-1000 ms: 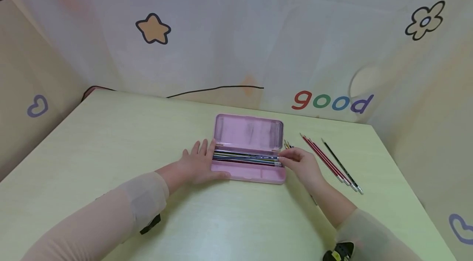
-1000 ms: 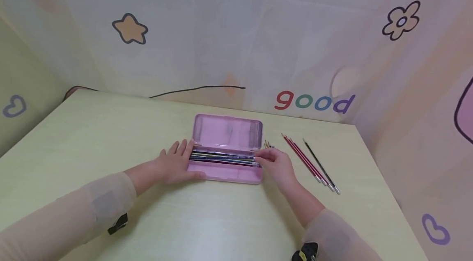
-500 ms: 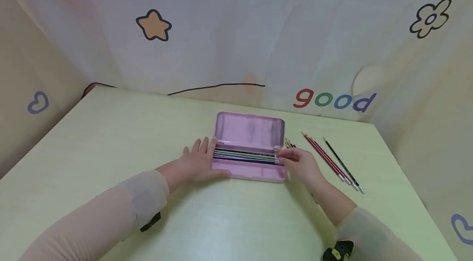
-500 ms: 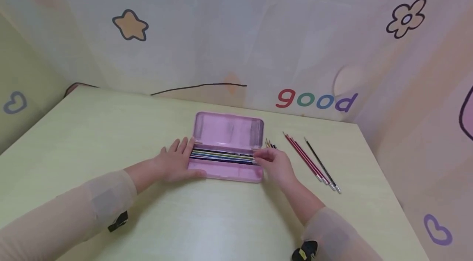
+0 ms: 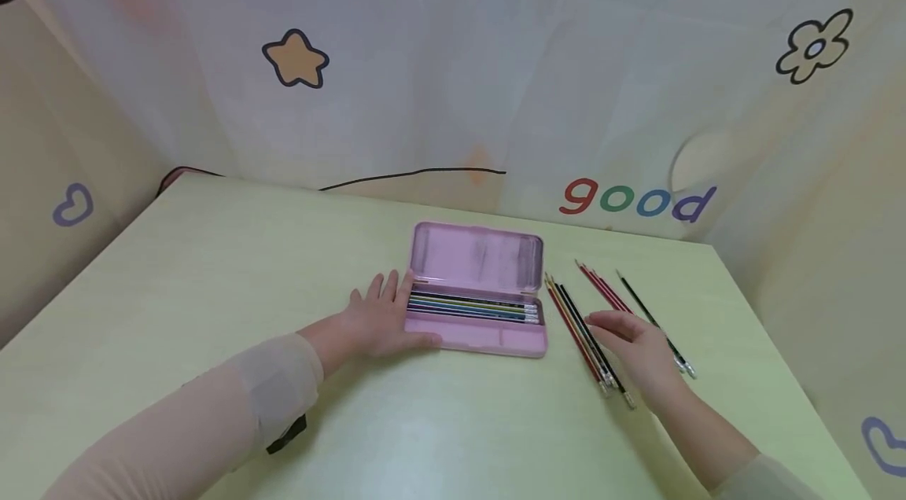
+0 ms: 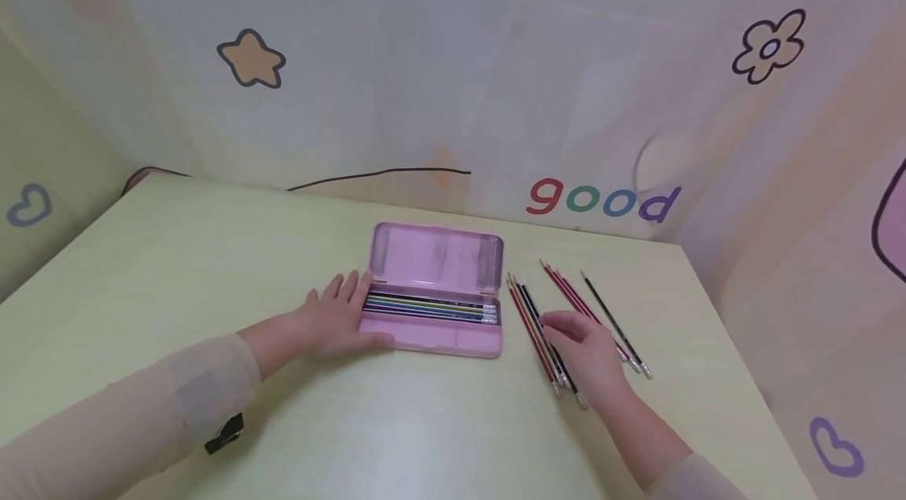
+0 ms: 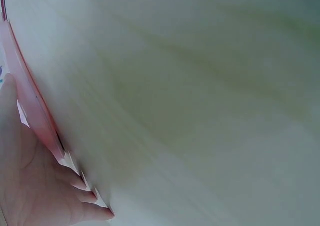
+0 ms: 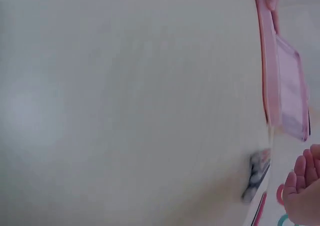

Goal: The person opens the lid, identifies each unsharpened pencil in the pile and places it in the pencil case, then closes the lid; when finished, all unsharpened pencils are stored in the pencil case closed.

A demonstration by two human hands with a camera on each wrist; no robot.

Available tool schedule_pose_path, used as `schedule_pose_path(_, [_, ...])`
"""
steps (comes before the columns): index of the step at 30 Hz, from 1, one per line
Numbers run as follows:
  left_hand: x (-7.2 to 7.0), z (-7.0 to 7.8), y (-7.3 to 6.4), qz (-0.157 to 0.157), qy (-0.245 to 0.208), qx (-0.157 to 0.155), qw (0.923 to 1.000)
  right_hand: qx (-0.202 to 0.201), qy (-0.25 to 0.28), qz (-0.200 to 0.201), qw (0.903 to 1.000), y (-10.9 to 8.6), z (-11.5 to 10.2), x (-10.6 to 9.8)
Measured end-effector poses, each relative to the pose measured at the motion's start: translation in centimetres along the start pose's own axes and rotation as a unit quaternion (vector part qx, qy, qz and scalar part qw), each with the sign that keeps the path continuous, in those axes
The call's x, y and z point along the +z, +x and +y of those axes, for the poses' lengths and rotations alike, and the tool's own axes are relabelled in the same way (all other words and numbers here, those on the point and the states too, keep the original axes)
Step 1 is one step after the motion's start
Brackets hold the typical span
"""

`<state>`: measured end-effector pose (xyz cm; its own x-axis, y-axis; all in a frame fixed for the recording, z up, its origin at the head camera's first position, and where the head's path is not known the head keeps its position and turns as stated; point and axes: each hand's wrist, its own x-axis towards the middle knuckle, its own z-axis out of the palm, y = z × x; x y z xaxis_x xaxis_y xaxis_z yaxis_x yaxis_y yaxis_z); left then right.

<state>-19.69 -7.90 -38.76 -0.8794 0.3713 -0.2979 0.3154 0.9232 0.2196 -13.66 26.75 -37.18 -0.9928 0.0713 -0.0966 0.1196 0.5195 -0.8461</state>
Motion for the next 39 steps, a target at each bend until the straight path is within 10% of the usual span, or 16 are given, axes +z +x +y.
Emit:
schedule_pose_path(7, [0.2,-0.1,0.1,0.001,0.003,-0.003,1.0000,0.049,0.030,-0.013,0.9983,-2.6,3.1,-2.6])
schedule_pose_path(12, [0.1,0.0,0.1,-0.001,0.003,-0.002,1.0000,0.079,-0.047,-0.027,0.9954,-4.4,4.8,-2.7])
schedule_pose_path(26, [0.3,-0.1,0.1,-0.002,-0.003,-0.004,1.0000,0.040,-0.144,0.033,0.9882,-4.4,5.1,-2.1])
schedule_pose_path(39, [-0.3,0.1,-0.1,0.004,-0.004,-0.006,1.0000,0.096,0.084,0.129,0.9833,-3.2,4.8,-5.1])
